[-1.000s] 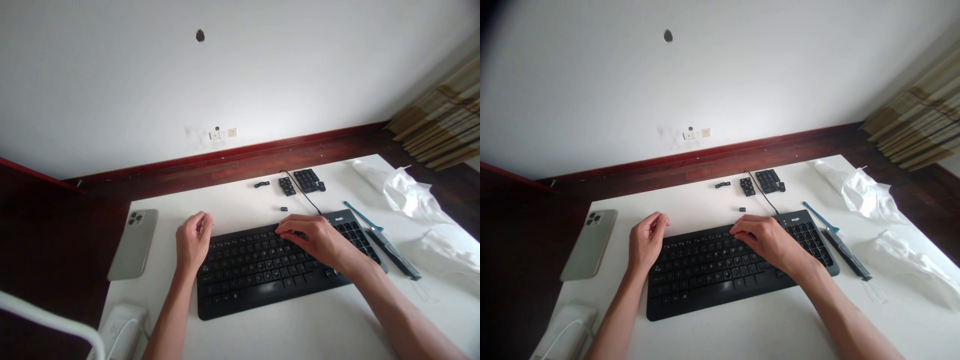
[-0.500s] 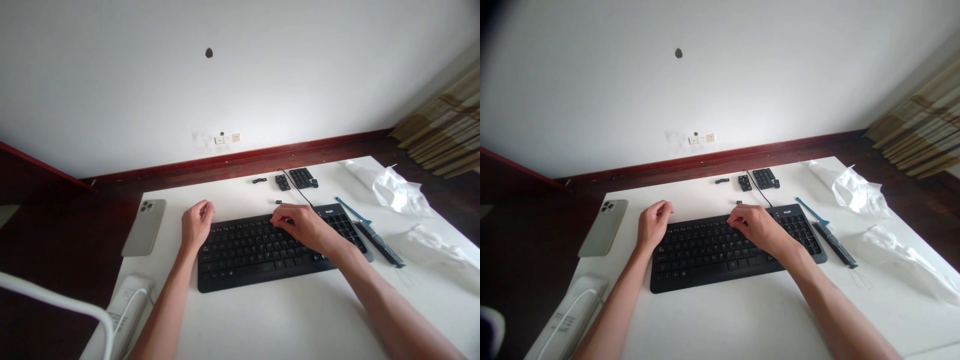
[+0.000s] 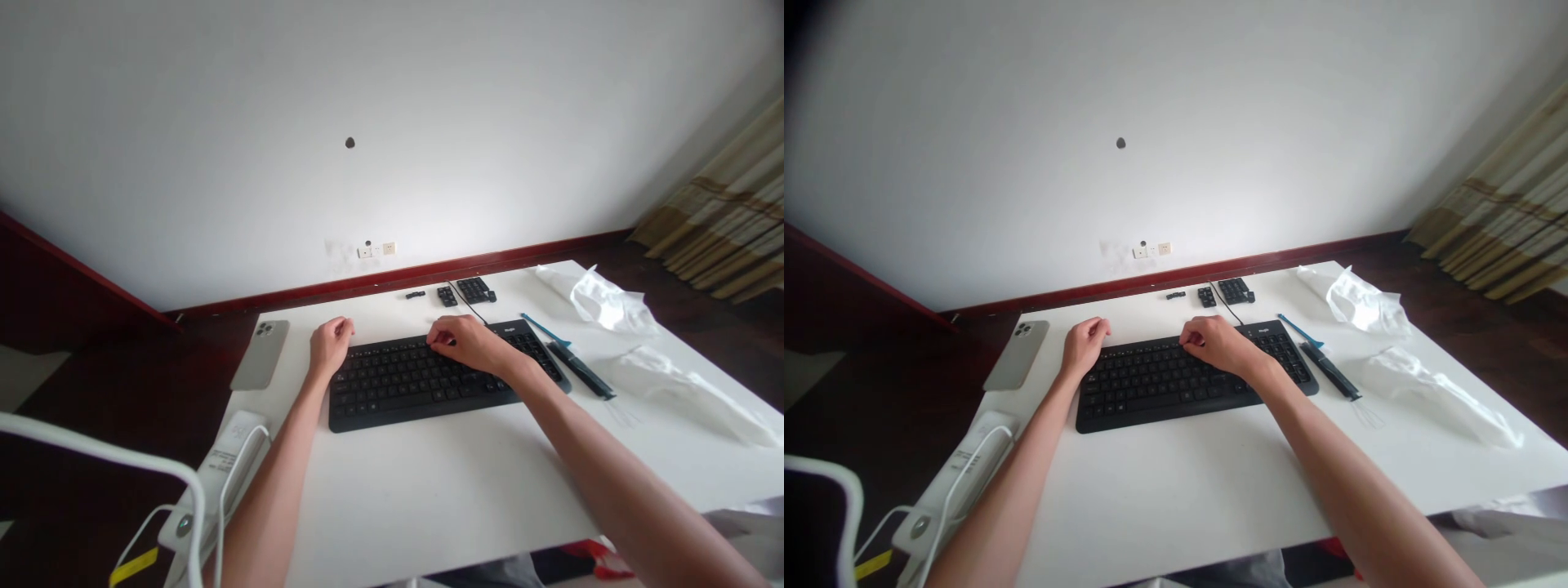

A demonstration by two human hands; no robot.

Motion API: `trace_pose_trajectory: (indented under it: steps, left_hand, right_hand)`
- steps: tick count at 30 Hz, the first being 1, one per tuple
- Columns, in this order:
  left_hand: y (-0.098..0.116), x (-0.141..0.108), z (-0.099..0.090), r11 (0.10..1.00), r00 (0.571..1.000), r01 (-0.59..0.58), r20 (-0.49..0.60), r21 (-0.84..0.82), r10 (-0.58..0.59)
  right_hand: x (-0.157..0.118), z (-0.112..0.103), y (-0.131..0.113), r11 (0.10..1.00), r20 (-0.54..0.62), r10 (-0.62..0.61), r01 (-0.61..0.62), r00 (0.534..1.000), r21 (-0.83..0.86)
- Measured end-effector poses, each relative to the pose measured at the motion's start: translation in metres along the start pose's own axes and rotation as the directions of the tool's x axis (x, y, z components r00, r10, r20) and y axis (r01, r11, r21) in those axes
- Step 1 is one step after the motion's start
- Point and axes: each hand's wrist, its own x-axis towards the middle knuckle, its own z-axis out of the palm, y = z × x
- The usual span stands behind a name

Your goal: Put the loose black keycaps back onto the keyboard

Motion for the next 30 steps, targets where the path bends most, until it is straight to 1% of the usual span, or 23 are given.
trace_pose_trajectory:
  steps: [5, 9, 14, 21, 30]
  left_hand:
    - [0.0001, -0.0015, -0.0014, 1.0, 1.0, -0.019, -0.001, 0.011, 0.019]
    - [0.0003, -0.0026, -0.0019, 0.999, 0.999, -0.037, -0.014, -0.003, 0.037]
    - [-0.0006, -0.0021, -0.0009, 0.999, 0.999, -0.033, -0.011, 0.005, 0.033]
    - [-0.0044, 0.0033, 0.0025, 1.0, 1.0, -0.028, -0.005, 0.009, 0.028]
    - [-0.0067, 0.0055, 0.0041, 0.999, 1.0, -0.027, -0.004, 0.019, 0.027]
  right_hand:
    - [-0.0005, -0.0013, -0.0021, 0.998, 0.0, 0.003, -0.003, 1.0, -0.058]
    - [-0.0001, -0.0023, -0.0013, 0.998, -0.014, 0.026, -0.027, 1.0, -0.058]
    - [0.0002, -0.0029, 0.0017, 0.999, 0.005, 0.019, -0.019, 1.0, -0.04]
    - [0.0026, 0.0008, 0.0048, 0.995, -0.014, -0.042, 0.04, 0.999, -0.094]
    - [0.0053, 0.0032, 0.0059, 0.991, -0.013, -0.035, 0.034, 0.999, -0.129]
